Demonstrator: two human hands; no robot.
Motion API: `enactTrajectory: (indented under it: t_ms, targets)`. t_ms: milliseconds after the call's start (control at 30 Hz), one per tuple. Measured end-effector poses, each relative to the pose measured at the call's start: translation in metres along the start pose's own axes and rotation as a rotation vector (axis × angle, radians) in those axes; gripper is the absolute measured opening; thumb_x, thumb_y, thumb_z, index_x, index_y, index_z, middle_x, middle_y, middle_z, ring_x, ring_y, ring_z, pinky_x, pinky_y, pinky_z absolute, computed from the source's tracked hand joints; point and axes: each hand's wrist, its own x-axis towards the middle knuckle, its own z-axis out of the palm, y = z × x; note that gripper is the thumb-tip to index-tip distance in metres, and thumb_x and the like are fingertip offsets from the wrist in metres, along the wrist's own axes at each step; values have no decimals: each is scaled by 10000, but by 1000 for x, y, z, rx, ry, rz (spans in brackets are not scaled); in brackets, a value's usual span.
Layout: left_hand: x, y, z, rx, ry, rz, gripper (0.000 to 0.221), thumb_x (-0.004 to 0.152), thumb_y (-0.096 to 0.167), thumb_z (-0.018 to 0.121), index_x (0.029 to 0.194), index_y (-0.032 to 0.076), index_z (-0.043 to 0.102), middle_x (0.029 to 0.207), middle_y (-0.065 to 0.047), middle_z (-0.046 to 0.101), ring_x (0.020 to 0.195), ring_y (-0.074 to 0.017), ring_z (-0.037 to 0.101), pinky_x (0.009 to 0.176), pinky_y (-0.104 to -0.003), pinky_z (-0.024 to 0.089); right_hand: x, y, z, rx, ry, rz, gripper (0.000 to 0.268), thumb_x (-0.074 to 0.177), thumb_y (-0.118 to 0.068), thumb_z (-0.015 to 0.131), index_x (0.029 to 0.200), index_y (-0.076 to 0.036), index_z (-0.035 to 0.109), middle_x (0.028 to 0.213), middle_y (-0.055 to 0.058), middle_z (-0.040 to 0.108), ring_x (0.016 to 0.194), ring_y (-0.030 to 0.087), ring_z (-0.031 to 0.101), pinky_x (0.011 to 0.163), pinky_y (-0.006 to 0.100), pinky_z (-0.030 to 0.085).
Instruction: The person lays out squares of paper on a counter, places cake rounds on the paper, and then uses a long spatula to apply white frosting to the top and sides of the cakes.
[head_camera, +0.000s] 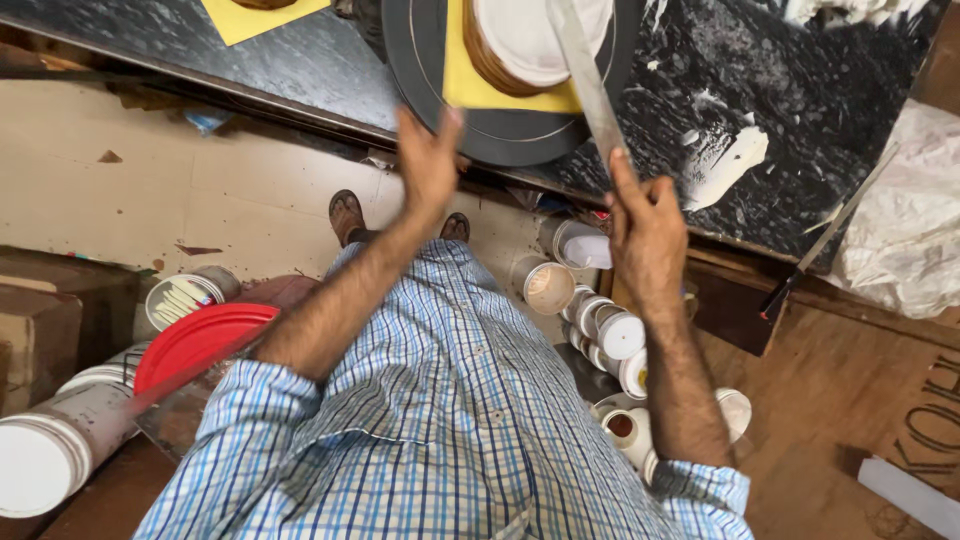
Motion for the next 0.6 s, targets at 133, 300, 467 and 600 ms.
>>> enactTrajectory:
  t_ms: [133, 300, 467, 600]
  targets:
    - [-39, 8, -5, -45, -296, -197, 538, 945, 270, 676, 1323, -7, 411, 1038, -109, 714, 880, -160, 741, 672, -257, 598, -5, -26, 2, -28, -7, 23, 529, 1036, -163, 702, 1533, -271, 556, 924, 69, 491, 769, 191, 551, 687, 368, 548]
    - [-2, 25, -18, -122, -177, -50, 510, 944, 232, 746, 1275, -25, 455, 1098, -112, 720, 923, -137, 691, 707, -246, 575, 0, -62, 16, -79, 0, 72, 534, 1025, -173, 699, 1526, -276, 545, 934, 79, 498, 747, 199, 565, 643, 372, 544]
    - [28, 44, -19, -168, -137, -34, 464, 929, 220, 752, 1227, -18, 489, 1059, -136, 748, 835, -155, 760, 625, -265, 652, 4, -88, 22, -69, -18, 34, 531, 1028, -162, 673, 1523, -271, 513, 935, 100, 516, 749, 206, 592, 645, 364, 556]
    - [18, 40, -5, 12, -67, -93, 498, 912, 224, 787, 1248, -14, 507, 1007, -167, 728, 724, -199, 695, 500, -297, 548, 26, -81, -10, 438, -114, 8, 370, 1107, -97, 556, 1476, -126, 557, 1044, 101, 666, 886, 177, 643, 843, 341, 571]
